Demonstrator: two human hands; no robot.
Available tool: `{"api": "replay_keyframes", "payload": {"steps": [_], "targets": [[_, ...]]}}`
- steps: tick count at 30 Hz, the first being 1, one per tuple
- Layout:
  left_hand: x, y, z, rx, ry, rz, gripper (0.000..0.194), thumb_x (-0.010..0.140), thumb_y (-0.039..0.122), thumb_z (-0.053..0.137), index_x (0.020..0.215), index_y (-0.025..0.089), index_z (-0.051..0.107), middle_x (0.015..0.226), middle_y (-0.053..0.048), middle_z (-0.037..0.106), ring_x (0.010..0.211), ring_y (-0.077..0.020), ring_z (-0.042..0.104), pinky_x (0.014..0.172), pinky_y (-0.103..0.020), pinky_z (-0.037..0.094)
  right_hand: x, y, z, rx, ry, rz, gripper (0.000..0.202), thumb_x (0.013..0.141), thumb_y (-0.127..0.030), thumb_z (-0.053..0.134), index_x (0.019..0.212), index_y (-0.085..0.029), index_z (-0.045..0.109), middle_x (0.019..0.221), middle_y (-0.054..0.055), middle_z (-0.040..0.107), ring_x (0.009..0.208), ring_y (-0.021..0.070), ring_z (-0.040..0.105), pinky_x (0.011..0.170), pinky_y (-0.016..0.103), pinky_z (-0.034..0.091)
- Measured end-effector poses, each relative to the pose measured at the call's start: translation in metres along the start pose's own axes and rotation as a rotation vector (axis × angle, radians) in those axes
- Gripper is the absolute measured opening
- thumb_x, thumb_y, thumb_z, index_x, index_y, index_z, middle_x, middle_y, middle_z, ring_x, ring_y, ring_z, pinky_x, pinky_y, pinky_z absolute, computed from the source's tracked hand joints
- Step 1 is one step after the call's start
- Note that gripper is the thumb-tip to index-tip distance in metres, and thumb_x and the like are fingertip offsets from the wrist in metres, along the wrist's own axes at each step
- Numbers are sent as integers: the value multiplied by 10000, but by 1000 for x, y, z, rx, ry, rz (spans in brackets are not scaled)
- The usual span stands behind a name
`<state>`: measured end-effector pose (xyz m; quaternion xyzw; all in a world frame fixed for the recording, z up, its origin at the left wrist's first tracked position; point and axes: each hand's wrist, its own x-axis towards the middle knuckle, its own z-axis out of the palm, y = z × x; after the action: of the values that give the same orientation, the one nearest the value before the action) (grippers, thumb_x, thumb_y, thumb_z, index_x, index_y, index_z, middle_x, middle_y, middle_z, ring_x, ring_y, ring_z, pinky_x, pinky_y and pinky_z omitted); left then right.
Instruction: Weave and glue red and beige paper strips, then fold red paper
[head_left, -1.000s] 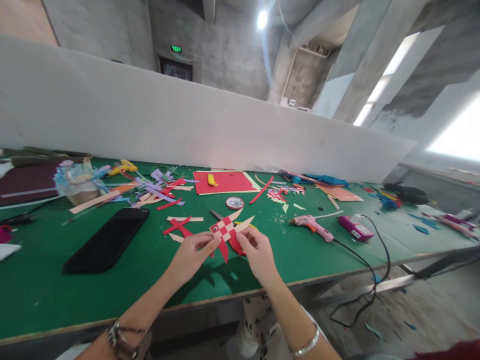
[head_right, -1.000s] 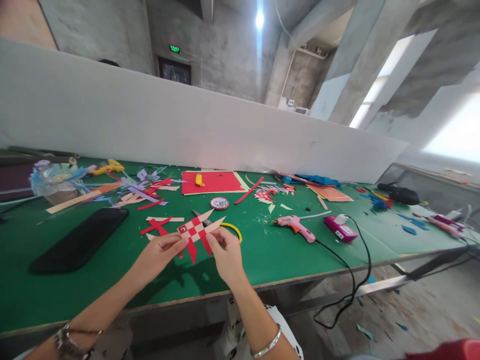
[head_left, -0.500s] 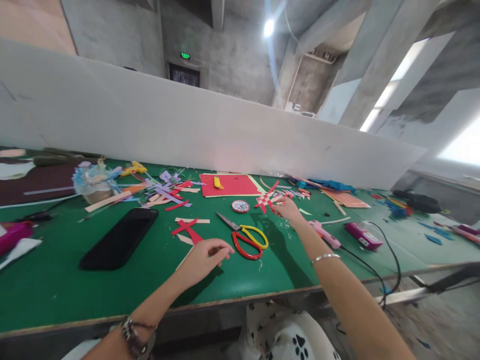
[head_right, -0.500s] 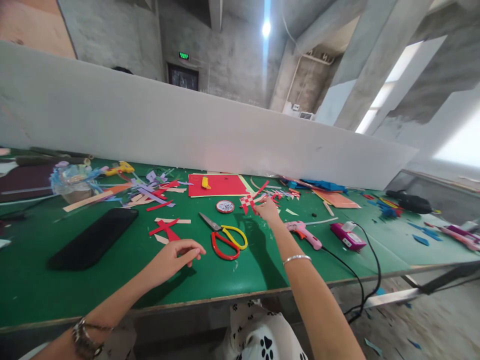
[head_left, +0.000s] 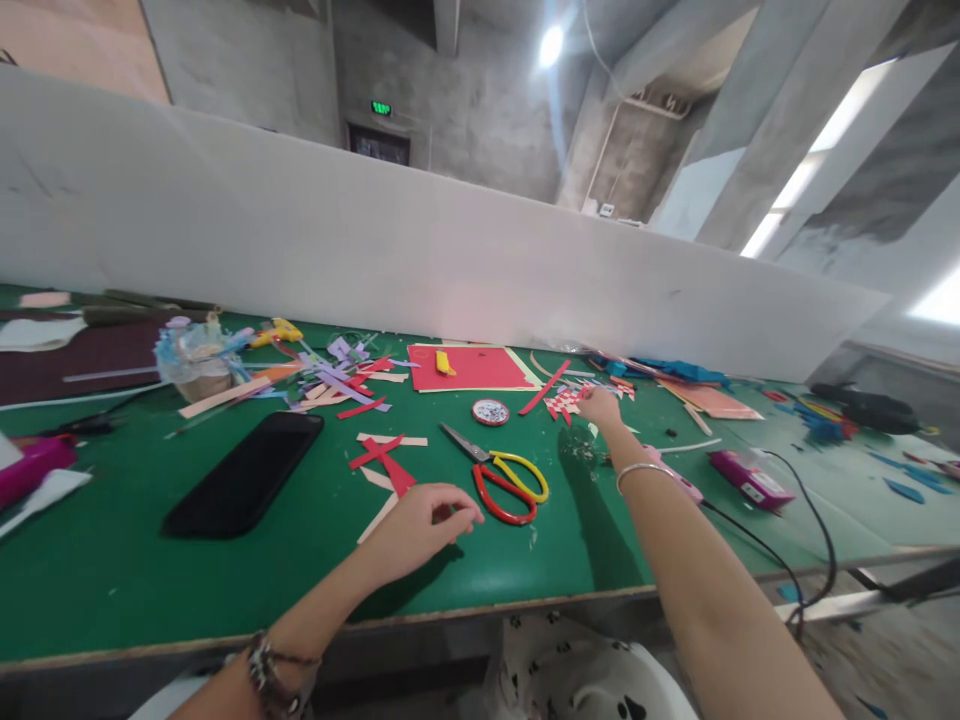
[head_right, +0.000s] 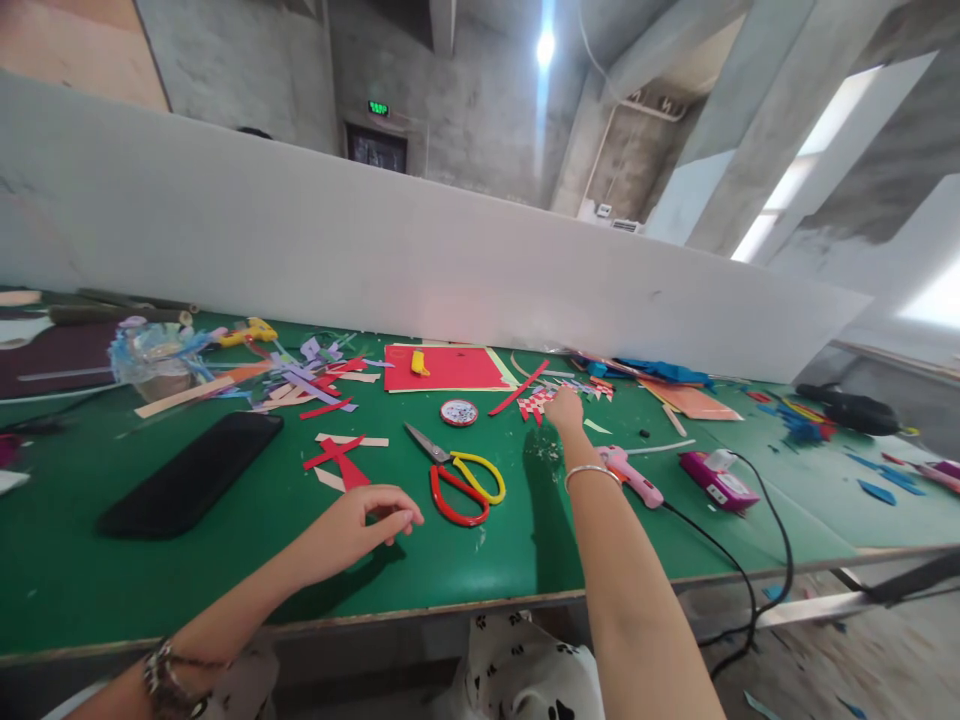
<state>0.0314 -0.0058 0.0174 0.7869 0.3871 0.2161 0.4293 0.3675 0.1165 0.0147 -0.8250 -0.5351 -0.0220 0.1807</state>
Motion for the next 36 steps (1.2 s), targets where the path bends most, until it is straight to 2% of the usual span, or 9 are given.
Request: {"api": "replay_keyframes", "payload": {"steps": [4, 9, 13, 16, 22, 24, 28, 33, 36], "targets": [[-1, -3, 3, 207, 12, 94, 225, 796, 275, 457, 785, 192, 666, 790, -3, 650, 671, -121, 559, 620, -211, 406, -15, -34, -1, 41, -123, -76, 225, 848, -297, 504, 969, -129, 592, 931, 47, 621, 804, 137, 590, 705, 291, 475], [0, -11, 7, 518, 7, 159, 155, 797, 212, 488, 804, 208, 643, 791, 9, 642, 680, -122, 572, 624, -225, 386, -45, -91, 8, 127, -210, -312, 165, 773, -196, 510, 827, -157, 660, 764, 31, 663, 698, 117, 597, 586, 189, 390], [1, -15, 7, 798, -4, 231, 110, 802, 176, 489, 855, 198, 582, 783, 3, 631, 699, -156, 578, 619, -261, 385, -71, -127, 20, 194, -281, -541, 131, 732, -191, 557, 815, -168, 655, 775, 25, 653, 712, 122, 576, 622, 204, 394], [-1, -15, 6, 906, -27, 275, 103, 830, 179, 451, 800, 184, 549, 763, -8, 609, 692, -167, 576, 601, -271, 394, -90, -150, 27, 261, -342, -739, 214, 720, -163, 584, 929, -178, 628, 833, 14, 639, 736, 113, 565, 681, 219, 417], [-4, -16, 8, 955, 13, 319, 136, 847, 219, 432, 820, 178, 559, 844, -43, 594, 771, -187, 573, 643, -291, 435, -119, -186, 45, 364, -400, -1012, 421, 740, -128, 594, 1152, -183, 528, 1132, 66, 560, 1042, 148, 498, 909, 290, 368], [-4, -21, 9, 952, 52, 349, 155, 839, 244, 465, 936, 185, 571, 988, -71, 588, 912, -213, 558, 727, -314, 445, -122, -193, 52, 379, -410, -1030, 379, 739, -124, 595, 1112, -182, 558, 1102, 71, 569, 1040, 166, 500, 915, 318, 368], [-5, -36, 1, 954, 81, 326, 383, 840, 365, 480, 1201, 236, 491, 1269, -85, 497, 1161, -249, 443, 935, -393, 364, -119, -192, 55, 432, -395, -994, 288, 774, -119, 539, 1052, -176, 588, 1030, 69, 577, 952, 151, 532, 868, 309, 400], [-1, -57, -30, 1025, 104, 68, 436, 869, 422, 381, 1255, 239, 474, 1381, -86, 398, 1285, -264, 304, 1019, -439, 258, -115, -169, 35, 509, -324, -846, 233, 795, -118, 472, 992, -150, 591, 919, 59, 569, 808, 125, 548, 765, 276, 440], [4, -68, -44, 950, 127, -77, 466, 882, 408, 326, 1301, 227, 422, 1430, -92, 307, 1303, -270, 273, 1017, -469, 249, -130, -150, 21, 551, -296, -796, 199, 800, -129, 453, 935, -166, 593, 888, 42, 567, 787, 115, 553, 754, 259, 444]]}}
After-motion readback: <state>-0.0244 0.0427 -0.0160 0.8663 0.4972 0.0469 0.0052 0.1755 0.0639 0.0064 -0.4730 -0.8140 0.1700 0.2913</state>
